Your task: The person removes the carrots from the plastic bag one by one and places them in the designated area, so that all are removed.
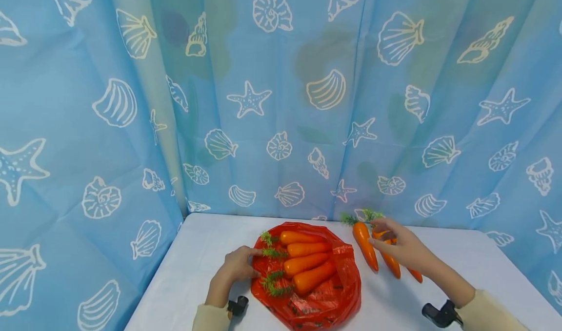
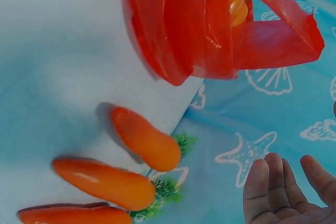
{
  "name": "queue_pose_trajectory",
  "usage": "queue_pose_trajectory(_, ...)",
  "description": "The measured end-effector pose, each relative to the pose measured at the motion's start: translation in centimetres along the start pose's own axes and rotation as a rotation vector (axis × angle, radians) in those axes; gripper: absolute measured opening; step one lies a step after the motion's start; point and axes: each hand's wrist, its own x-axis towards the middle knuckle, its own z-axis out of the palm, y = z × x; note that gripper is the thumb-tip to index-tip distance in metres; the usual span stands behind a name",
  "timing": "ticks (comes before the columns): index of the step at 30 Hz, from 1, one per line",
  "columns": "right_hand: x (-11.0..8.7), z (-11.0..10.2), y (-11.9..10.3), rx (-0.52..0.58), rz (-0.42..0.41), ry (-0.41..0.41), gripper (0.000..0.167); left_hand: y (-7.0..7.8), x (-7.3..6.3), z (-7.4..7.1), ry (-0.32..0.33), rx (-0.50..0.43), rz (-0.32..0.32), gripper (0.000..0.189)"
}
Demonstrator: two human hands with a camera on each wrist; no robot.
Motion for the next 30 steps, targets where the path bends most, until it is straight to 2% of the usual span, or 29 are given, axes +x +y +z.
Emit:
queue_pose_trajectory(8, -0.5, 0.6, -1.3, 0.014, -0.036, -0.026, 0.056, -0.1, -0.1, 0.2, -0.031, 0.006, -0.001, 0.05)
queue_pose_trajectory(14, 0.1, 0.5, -2.3, 0.03, -0.088, -0.026, 0.054, -0.2, 0.2, 0.0, -0.019, 0.0, 0.011, 0.049)
queue_pose_trajectory(21, -0.1, 0.5, -4.8, 0.061, -0.139, -0.019, 0.051, 0.1, 0.2, -0.4, 0.022, 0.008, 0.002, 0.048)
queue_pose_trajectory(26, -0.5, 1.2, -5.6, 0.119, -0.191, -0.027, 0.047, 0.1, 0.3, -0.3, -0.002, -0.001, -0.005, 0.049)
queue_pose_trajectory(30, -0.8, 1.6, -6.1, 0.15, -0.222, -0.066, 0.045, 0.1, 0.2, -0.1, -0.011, -0.001, -0.009, 0.048)
